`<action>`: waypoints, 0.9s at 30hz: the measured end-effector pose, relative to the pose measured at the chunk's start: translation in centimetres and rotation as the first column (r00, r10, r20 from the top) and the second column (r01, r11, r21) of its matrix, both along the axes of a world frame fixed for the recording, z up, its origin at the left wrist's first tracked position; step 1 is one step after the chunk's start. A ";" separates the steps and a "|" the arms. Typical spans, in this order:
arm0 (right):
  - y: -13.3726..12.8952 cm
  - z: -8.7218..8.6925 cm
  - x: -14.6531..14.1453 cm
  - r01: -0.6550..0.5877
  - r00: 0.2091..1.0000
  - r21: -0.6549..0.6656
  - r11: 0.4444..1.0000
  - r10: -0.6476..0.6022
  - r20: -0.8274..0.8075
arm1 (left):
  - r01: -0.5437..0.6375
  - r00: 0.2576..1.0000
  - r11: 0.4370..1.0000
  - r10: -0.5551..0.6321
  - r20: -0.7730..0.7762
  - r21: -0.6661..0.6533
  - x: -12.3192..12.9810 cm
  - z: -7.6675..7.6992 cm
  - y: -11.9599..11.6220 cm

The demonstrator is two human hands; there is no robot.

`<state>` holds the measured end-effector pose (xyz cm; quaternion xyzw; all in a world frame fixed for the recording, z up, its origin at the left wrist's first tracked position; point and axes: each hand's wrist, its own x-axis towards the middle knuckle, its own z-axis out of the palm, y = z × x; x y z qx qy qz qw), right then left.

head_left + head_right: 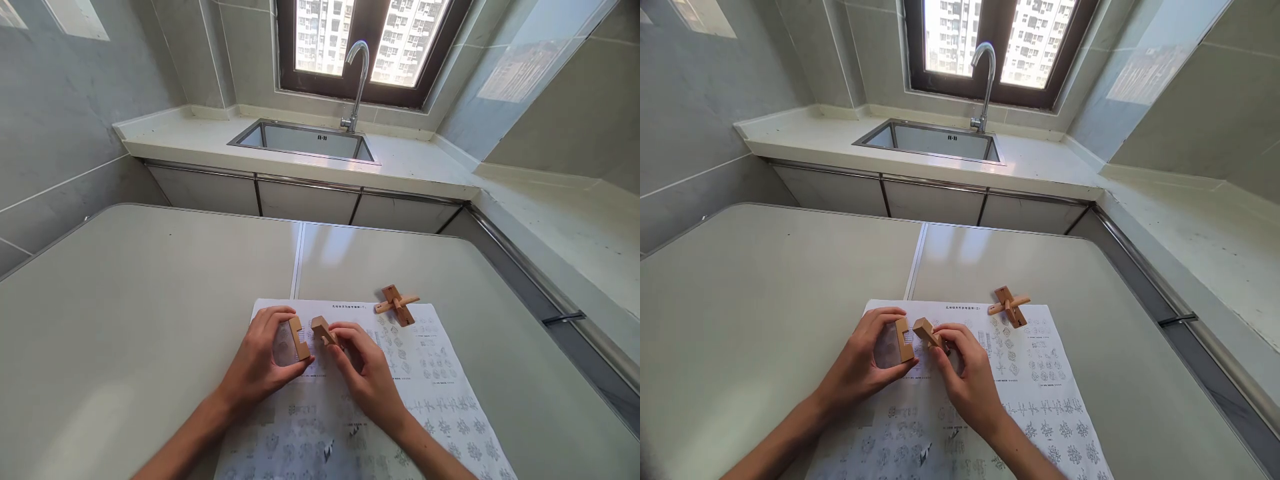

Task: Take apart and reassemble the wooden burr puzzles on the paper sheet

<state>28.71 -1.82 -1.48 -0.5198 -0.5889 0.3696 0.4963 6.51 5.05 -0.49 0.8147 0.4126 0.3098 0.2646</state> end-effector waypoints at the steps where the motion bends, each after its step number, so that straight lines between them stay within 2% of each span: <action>1: 0.0 0.0 -0.1 -0.003 1.000 0.024 1.000 0.002 0.023 | 0.008 1.000 1.000 -0.007 -0.027 0.029 0.0 -0.2 0.0; 4: -0.2 0.0 -0.3 -0.026 0.996 0.073 0.997 0.020 0.087 | 0.033 0.996 0.996 -0.025 -0.091 0.083 0.1 -0.6 -0.1; 9: -0.3 -0.1 -0.2 -0.045 0.991 0.084 0.995 0.034 0.127 | 0.058 0.987 0.990 -0.037 -0.155 0.131 0.0 -0.9 -0.1; 13: -0.3 -0.1 0.0 -0.040 0.992 0.073 0.997 0.031 0.119 | 0.071 0.982 0.986 -0.043 -0.185 0.152 0.0 -1.0 -0.1; 21: -0.4 0.2 -0.2 -0.123 0.992 0.032 0.992 0.122 0.028 | 0.115 0.978 0.983 -0.087 -0.188 0.143 0.1 -1.0 -0.3; 24: -0.3 0.0 -0.1 -0.087 0.995 0.044 0.995 0.085 0.056 | 0.127 0.978 0.983 -0.102 -0.180 0.134 0.1 -0.8 -0.3; 27: -0.2 -0.2 0.0 0.016 0.993 0.064 0.998 -0.023 0.112 | 0.127 0.981 0.984 -0.107 -0.160 0.126 0.2 -0.5 -0.3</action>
